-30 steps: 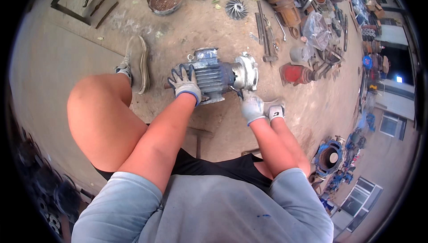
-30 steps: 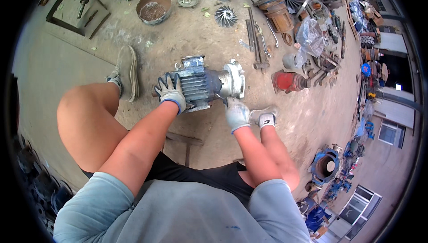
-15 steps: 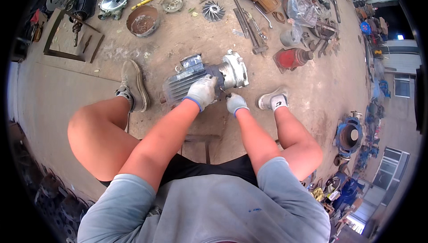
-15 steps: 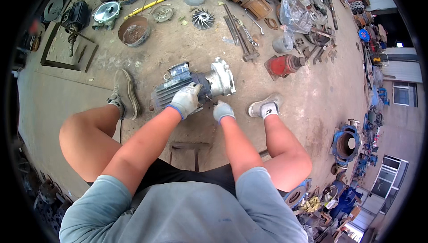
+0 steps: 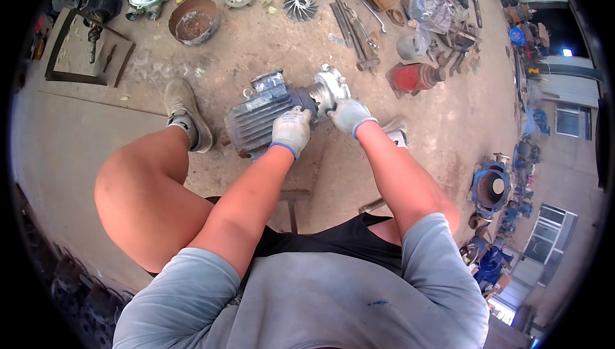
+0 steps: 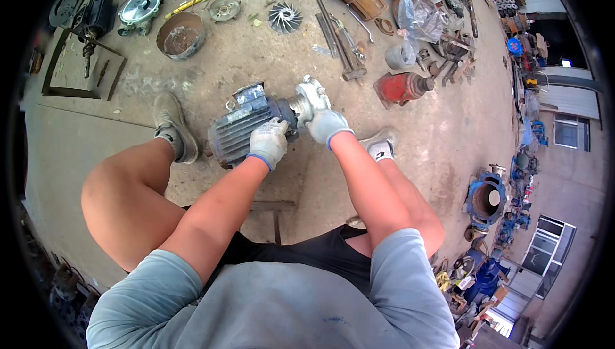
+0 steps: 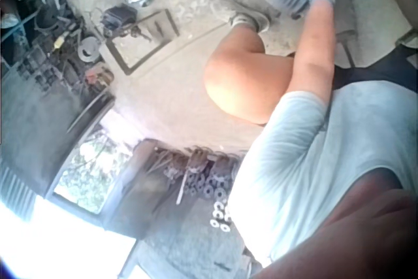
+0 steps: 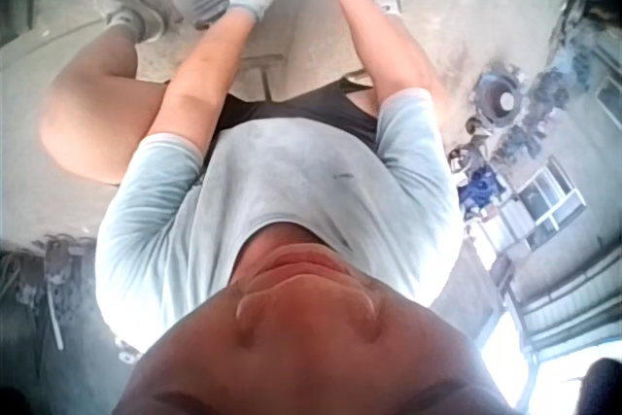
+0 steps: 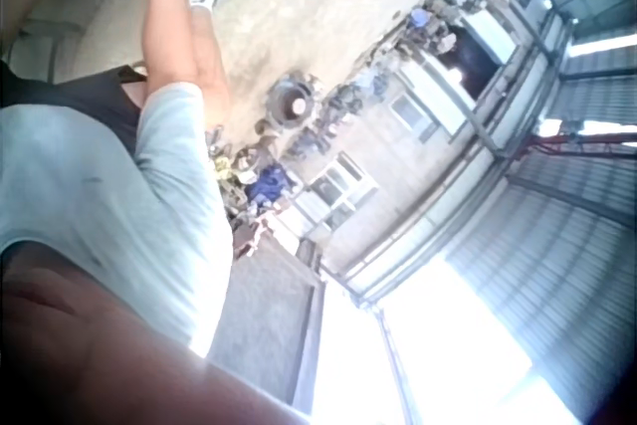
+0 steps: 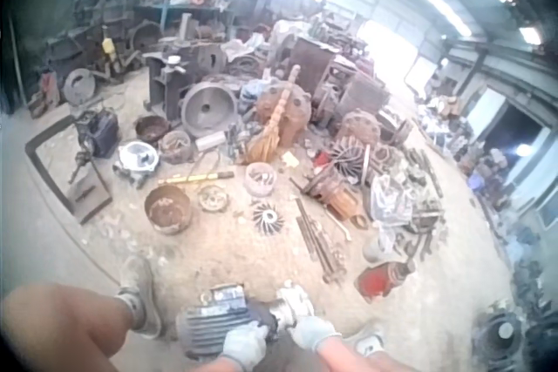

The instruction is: The person sits on the floor and uses a screwdriver to tighten screws on a small electric motor. They repeatedly adjust their grip and rotate the motor to access different fasteners.

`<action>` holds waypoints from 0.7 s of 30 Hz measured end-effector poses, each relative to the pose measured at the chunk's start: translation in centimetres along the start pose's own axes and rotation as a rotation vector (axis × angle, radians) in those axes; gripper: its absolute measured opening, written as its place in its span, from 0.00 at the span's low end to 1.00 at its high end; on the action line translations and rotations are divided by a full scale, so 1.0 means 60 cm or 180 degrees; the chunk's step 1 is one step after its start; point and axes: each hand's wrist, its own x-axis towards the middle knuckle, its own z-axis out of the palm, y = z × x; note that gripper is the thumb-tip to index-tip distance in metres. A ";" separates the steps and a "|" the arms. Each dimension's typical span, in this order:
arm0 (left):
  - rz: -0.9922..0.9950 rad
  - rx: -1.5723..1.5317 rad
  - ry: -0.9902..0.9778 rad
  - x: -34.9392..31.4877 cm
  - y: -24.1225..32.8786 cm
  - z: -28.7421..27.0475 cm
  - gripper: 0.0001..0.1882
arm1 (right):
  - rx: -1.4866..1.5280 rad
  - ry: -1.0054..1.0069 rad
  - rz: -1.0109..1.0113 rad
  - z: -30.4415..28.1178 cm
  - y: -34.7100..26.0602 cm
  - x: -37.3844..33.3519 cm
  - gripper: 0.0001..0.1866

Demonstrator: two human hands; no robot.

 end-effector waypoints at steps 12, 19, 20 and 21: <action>-0.0186 -0.0120 0.0008 0.000 -0.030 0.017 0.21 | -0.1062 0.0838 -0.0727 0.014 -0.110 -0.012 0.12; -0.0040 -0.0178 0.0212 -0.003 -0.011 0.011 0.12 | -0.0364 0.0818 -0.0059 0.059 -0.057 -0.124 0.14; -0.0034 -0.0187 0.0163 -0.003 -0.009 0.007 0.11 | -0.0325 0.0879 -0.0020 0.061 -0.056 -0.124 0.14; -0.0030 -0.0194 0.0114 -0.004 -0.007 0.004 0.11 | -0.0284 0.0836 0.0002 0.058 -0.054 -0.120 0.14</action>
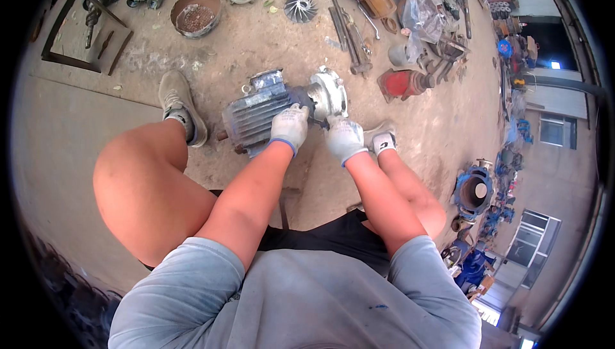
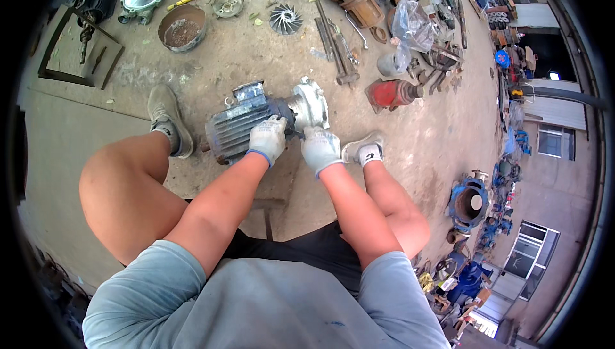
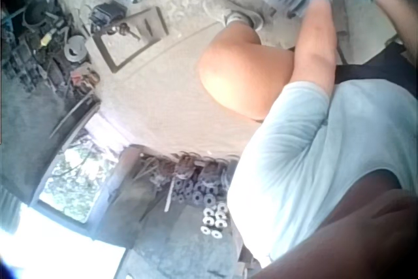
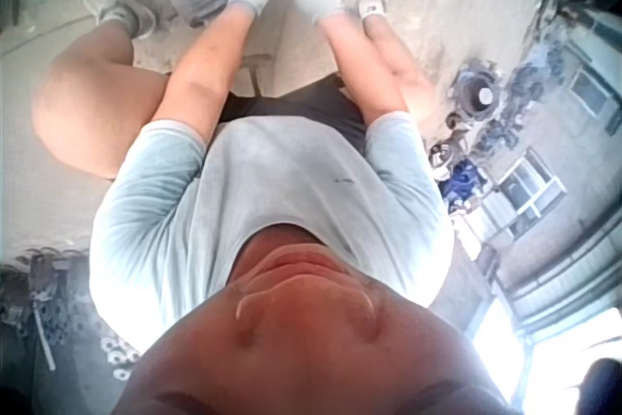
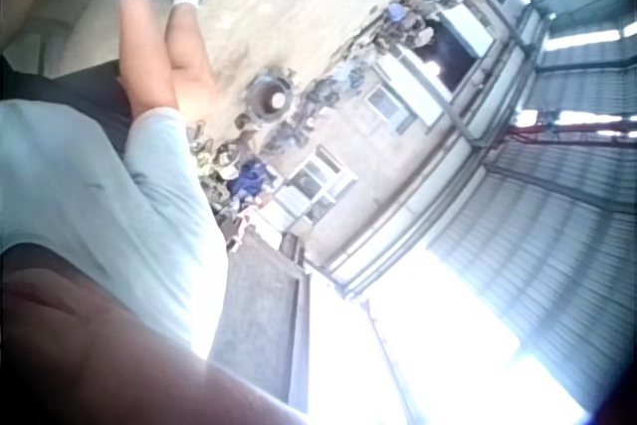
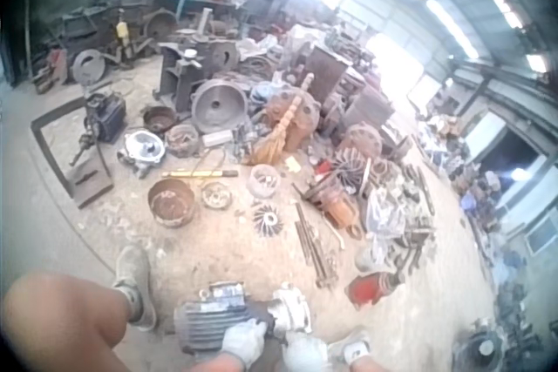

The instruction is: The person sits on the floor and uses a screwdriver to tighten screws on a small electric motor. They repeatedly adjust their grip and rotate the motor to access different fasteners.

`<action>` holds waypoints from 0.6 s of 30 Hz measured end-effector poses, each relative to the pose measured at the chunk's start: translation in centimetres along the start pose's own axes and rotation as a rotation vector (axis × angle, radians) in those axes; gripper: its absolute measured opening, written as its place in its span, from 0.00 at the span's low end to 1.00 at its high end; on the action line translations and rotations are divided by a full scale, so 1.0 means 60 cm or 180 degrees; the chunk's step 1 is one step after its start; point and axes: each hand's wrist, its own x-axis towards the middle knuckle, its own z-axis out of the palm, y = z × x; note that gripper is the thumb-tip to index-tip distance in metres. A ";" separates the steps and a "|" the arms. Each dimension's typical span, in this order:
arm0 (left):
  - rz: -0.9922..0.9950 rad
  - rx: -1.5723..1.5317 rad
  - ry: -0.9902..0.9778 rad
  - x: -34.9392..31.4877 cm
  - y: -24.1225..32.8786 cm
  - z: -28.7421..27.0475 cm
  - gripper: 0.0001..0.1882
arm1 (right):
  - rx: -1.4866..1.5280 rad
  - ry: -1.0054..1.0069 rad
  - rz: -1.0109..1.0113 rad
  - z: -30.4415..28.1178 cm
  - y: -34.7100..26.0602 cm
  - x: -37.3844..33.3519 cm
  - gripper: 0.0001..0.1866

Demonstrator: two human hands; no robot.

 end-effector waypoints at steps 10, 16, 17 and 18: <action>-0.0023 -0.0013 -0.0302 0.008 -0.006 -0.010 0.17 | 0.0023 -0.0250 0.0067 -0.093 -0.054 0.098 0.18; -0.0054 -0.0002 -0.0288 0.007 -0.006 -0.015 0.15 | 0.0538 0.0288 -0.0387 -0.086 -0.052 0.110 0.23; -0.0029 -0.0024 -0.0254 0.005 -0.003 -0.020 0.15 | 0.0443 0.0542 -0.0506 -0.073 -0.045 0.109 0.21; -0.0001 -0.0046 -0.0221 0.003 -0.001 -0.022 0.14 | 0.0182 0.0792 -0.0599 -0.054 -0.037 0.108 0.19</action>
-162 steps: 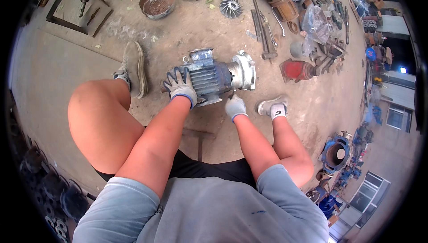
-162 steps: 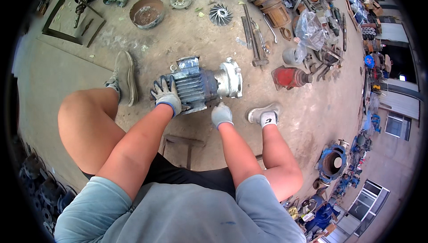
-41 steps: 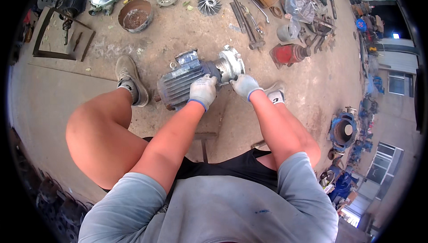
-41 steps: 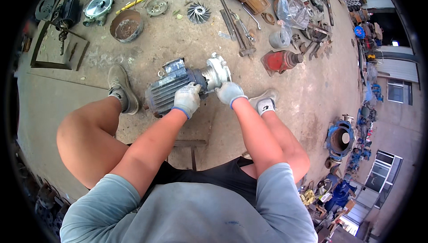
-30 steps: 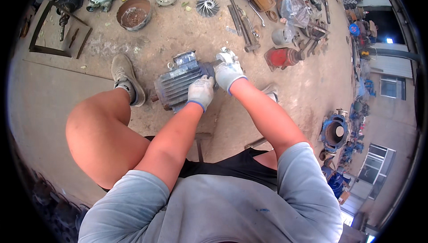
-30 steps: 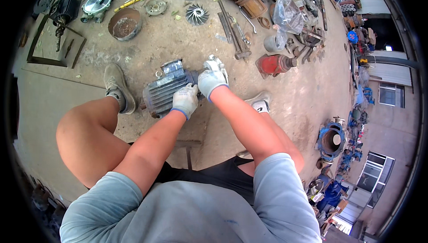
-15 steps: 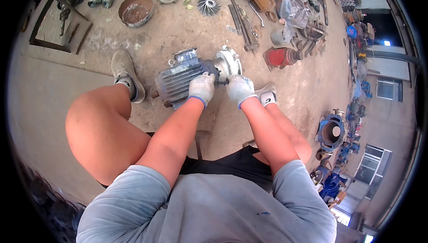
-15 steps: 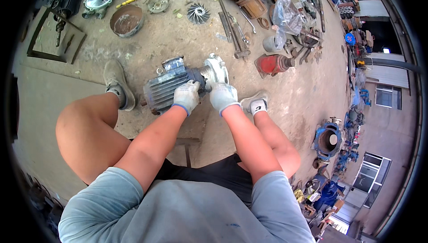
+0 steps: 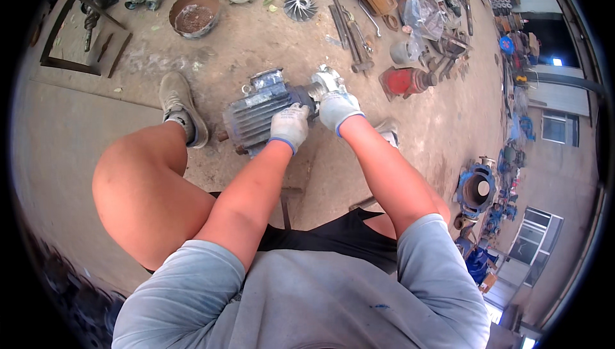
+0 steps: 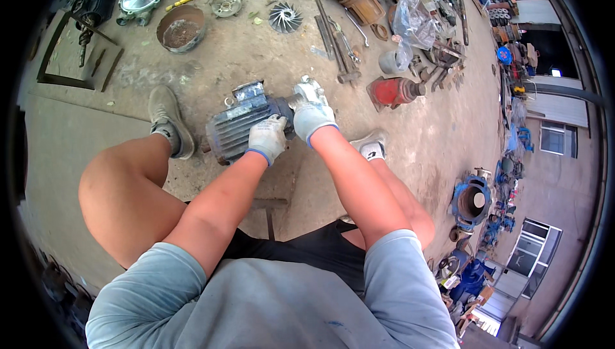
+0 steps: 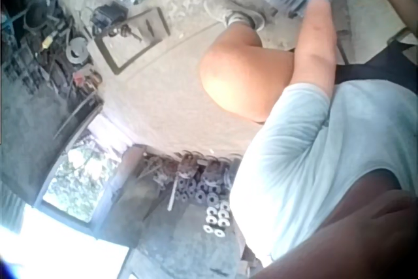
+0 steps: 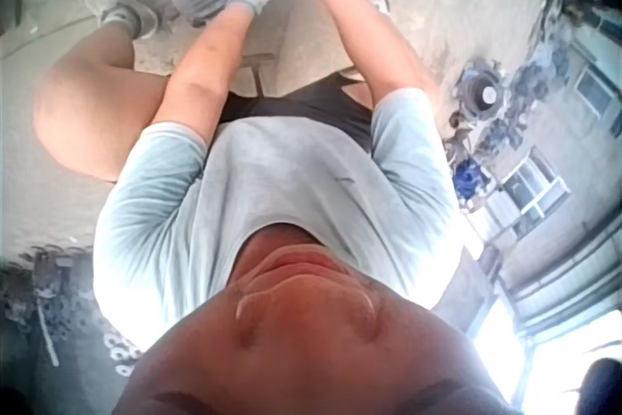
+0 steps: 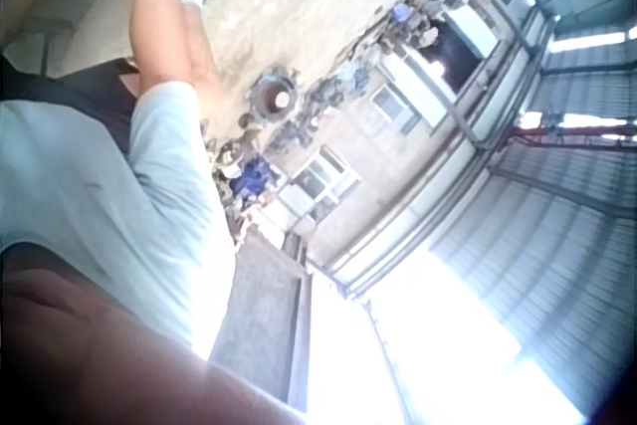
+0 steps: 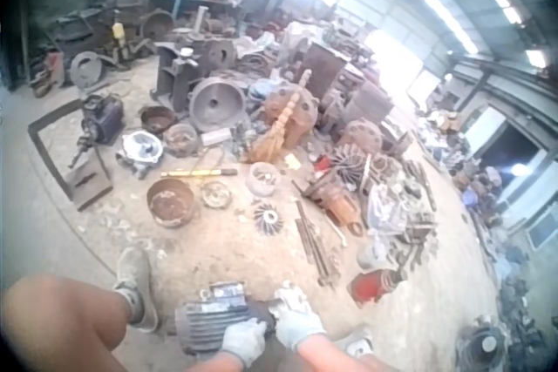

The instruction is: The person sits on the floor and uses a screwdriver to tighten screws on a small electric motor. They repeatedly adjust their grip and rotate the motor to access different fasteners.

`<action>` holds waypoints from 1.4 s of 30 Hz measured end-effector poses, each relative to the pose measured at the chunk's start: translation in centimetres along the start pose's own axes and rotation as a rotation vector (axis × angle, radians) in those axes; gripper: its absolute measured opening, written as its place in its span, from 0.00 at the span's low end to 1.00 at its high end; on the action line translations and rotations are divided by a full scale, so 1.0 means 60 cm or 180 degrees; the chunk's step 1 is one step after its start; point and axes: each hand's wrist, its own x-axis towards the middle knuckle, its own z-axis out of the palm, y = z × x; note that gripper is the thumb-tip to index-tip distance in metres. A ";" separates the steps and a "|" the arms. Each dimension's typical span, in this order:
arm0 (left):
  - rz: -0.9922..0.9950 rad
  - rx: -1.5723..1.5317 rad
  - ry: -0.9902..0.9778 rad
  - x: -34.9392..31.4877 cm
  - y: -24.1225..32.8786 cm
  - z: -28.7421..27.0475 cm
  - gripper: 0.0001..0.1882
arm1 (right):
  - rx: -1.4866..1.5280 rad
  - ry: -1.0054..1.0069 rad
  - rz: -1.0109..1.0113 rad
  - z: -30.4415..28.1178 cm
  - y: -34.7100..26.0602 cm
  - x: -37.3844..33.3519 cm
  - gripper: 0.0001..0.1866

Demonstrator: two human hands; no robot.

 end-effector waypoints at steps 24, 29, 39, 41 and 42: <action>0.0255 0.0241 -0.0120 0.001 -0.058 0.028 0.23 | 0.6844 -0.0605 0.3082 0.370 0.074 -0.143 0.14; 0.0497 0.0148 -0.0169 0.004 -0.003 0.025 0.23 | 0.5041 0.0702 0.1950 0.456 0.185 -0.166 0.13; 0.0271 0.0168 -0.0161 0.000 -0.025 0.022 0.29 | 0.5027 0.3162 0.3491 0.289 0.029 -0.081 0.16; 0.0253 0.0166 -0.0206 0.000 -0.014 0.022 0.29 | 0.5220 0.3037 0.3638 0.303 0.065 -0.083 0.11; 0.0257 0.0175 -0.0237 0.002 -0.006 0.023 0.29 | 0.5300 0.2995 0.3714 0.312 0.085 -0.088 0.09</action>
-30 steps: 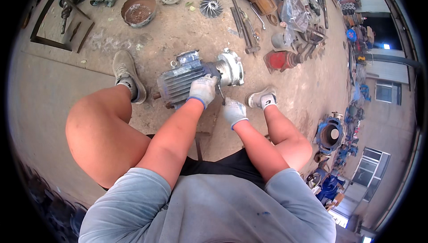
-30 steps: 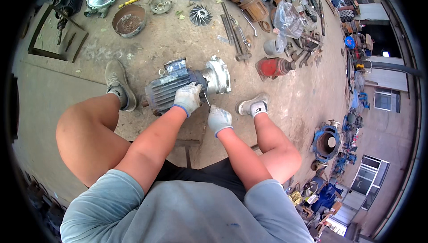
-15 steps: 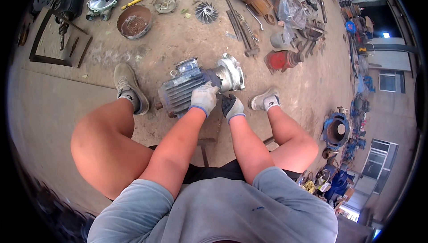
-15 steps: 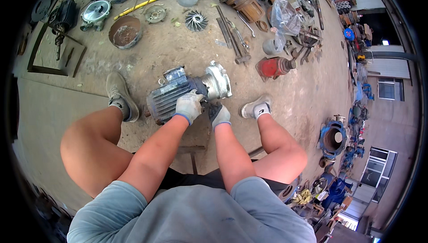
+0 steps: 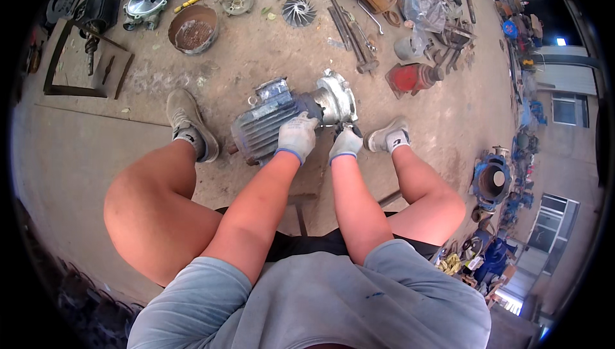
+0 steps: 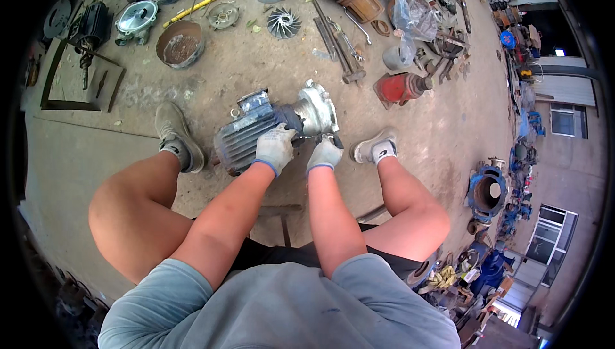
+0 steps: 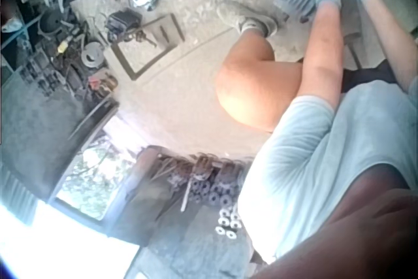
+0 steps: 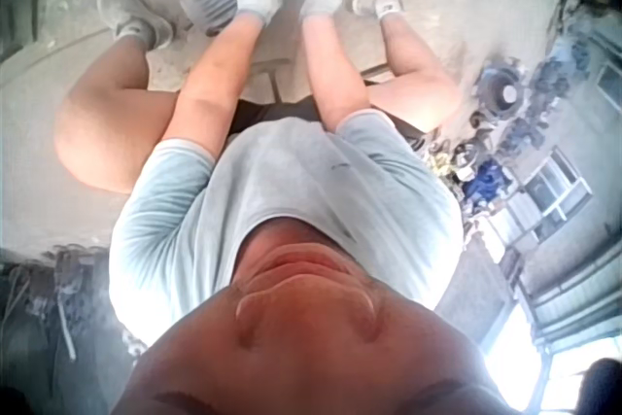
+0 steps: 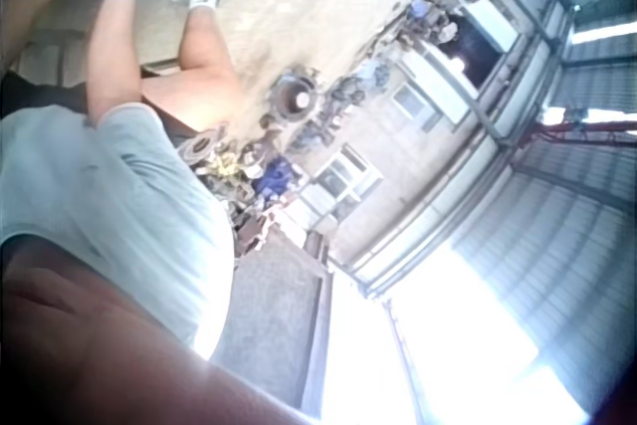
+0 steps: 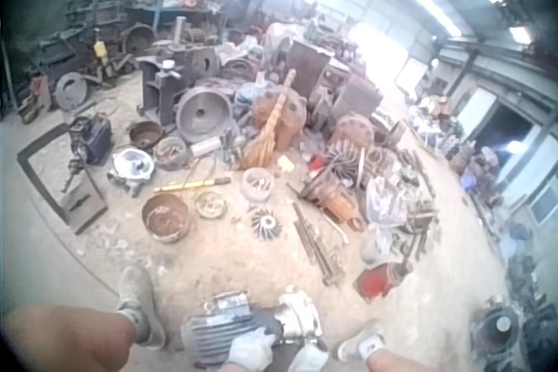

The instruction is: The person sits on the floor and uses a screwdriver to tighten screws on a small electric motor. They repeatedly adjust their grip and rotate the motor to access different fasteners.

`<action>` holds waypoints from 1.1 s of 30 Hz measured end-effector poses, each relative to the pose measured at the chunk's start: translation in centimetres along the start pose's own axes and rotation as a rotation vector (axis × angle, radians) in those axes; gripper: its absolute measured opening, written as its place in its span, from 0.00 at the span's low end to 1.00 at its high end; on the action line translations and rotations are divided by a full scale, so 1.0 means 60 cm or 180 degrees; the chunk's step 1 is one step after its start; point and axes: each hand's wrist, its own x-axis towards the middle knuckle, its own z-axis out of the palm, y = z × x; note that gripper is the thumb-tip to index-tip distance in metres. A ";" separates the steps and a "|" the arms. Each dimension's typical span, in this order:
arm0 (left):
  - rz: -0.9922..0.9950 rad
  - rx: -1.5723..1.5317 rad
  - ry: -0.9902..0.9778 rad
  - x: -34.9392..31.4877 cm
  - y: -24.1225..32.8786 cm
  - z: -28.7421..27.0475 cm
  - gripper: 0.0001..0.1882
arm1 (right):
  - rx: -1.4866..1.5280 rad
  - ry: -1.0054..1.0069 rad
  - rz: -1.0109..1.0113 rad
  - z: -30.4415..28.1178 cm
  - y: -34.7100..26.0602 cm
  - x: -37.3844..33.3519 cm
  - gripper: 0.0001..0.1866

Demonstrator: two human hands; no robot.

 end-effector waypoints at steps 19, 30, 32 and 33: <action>-0.0391 -0.0318 -0.0111 0.006 -0.021 -0.006 0.18 | -0.3657 -0.2587 -0.1920 0.169 -0.128 -0.156 0.20; -0.0126 0.0239 0.0070 0.002 0.018 -0.005 0.26 | -0.1423 -0.1088 -0.0248 -0.114 -0.050 -0.048 0.10; -0.0046 0.0322 0.0392 0.005 0.022 0.008 0.20 | -0.1458 -0.1229 -0.0483 -0.118 -0.082 -0.045 0.09; -0.0077 0.0365 0.0319 0.008 0.029 0.014 0.17 | -0.1719 -0.1459 -0.0811 -0.123 -0.117 -0.037 0.09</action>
